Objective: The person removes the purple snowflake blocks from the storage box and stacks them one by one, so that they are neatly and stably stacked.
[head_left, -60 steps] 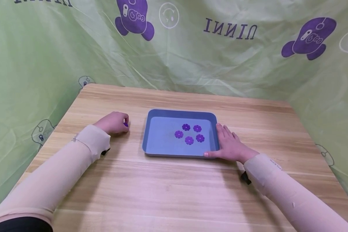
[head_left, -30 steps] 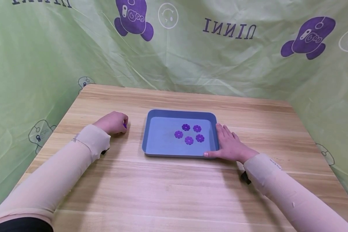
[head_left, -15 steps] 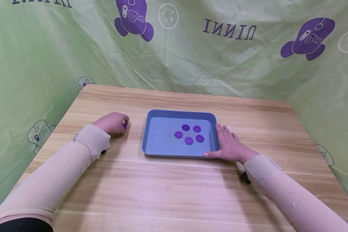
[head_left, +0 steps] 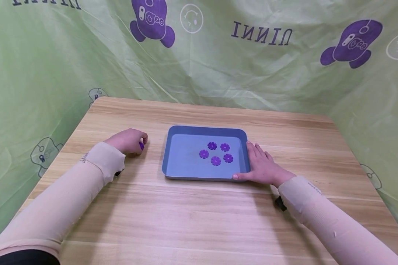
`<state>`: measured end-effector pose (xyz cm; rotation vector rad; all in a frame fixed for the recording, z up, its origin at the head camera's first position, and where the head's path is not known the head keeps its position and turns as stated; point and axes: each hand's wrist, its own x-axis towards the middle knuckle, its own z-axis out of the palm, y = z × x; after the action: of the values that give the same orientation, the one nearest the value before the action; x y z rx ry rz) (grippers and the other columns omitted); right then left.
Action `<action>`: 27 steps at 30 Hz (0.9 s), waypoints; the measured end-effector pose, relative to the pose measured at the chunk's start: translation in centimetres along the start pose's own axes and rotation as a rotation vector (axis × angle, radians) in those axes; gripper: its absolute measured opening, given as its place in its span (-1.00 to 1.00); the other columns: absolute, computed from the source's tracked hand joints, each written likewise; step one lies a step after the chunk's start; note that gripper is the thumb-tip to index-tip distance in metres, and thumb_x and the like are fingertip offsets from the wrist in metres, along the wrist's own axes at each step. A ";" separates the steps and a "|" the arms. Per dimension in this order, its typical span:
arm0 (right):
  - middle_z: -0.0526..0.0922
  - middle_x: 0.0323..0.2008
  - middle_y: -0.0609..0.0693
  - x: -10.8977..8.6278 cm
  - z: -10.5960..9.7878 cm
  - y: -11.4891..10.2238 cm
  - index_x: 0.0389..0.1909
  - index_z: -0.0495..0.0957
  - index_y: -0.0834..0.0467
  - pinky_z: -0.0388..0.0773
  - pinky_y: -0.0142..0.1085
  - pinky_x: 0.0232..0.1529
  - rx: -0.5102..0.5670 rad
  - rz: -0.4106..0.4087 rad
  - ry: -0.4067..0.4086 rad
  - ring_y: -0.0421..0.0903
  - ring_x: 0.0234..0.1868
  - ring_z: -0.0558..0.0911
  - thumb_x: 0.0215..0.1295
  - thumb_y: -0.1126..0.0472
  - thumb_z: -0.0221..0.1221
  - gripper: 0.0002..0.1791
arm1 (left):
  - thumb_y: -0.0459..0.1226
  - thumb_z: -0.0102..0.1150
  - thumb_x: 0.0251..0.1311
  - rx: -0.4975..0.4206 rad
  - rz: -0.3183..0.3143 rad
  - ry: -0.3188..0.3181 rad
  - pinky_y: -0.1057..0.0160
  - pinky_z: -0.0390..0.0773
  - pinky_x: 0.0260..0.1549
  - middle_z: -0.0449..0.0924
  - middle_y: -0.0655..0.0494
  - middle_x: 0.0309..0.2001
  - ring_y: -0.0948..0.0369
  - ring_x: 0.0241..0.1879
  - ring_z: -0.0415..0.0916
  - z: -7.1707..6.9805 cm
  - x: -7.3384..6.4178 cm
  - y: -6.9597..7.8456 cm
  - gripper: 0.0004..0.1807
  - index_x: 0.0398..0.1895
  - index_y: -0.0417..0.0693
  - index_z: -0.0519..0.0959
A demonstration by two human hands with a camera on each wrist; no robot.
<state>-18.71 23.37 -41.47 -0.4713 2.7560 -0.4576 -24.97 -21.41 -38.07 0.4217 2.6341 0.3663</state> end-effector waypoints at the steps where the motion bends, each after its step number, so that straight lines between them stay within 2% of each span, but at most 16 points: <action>1: -0.19 0.59 0.43 0.0 0.0 0.0 0.57 -0.31 0.46 -0.18 0.39 0.45 -0.001 0.001 0.000 0.43 0.57 -0.19 0.08 -0.52 0.31 0.53 | -0.52 0.22 0.03 0.008 0.006 0.002 0.11 0.48 -0.28 0.55 -0.04 -0.34 0.01 -0.29 0.48 0.0 0.0 0.0 -0.75 -0.20 -0.17 0.55; 16: -0.19 0.58 0.44 0.0 -0.1 0.0 0.57 -0.32 0.46 -0.16 0.40 0.44 -0.004 -0.003 -0.004 0.44 0.57 -0.18 0.08 -0.52 0.31 0.52 | -0.55 0.17 0.05 0.056 0.078 0.000 0.12 0.45 -0.30 0.50 -0.01 -0.39 0.03 -0.32 0.44 0.0 -0.2 0.0 -0.80 -0.28 -0.15 0.53; 27: -0.18 0.58 0.44 0.1 0.0 0.1 0.57 -0.32 0.46 -0.16 0.39 0.45 -0.005 -0.008 0.000 0.45 0.56 -0.17 0.10 -0.50 0.31 0.51 | -0.54 0.17 0.08 0.056 0.070 -0.010 0.10 0.47 -0.28 0.51 -0.02 -0.38 0.02 -0.31 0.45 -0.1 -0.2 -0.1 -0.82 -0.28 -0.16 0.53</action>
<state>-18.80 23.40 -41.51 -0.4836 2.7563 -0.4532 -24.87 -21.60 -37.89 0.5333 2.6298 0.3127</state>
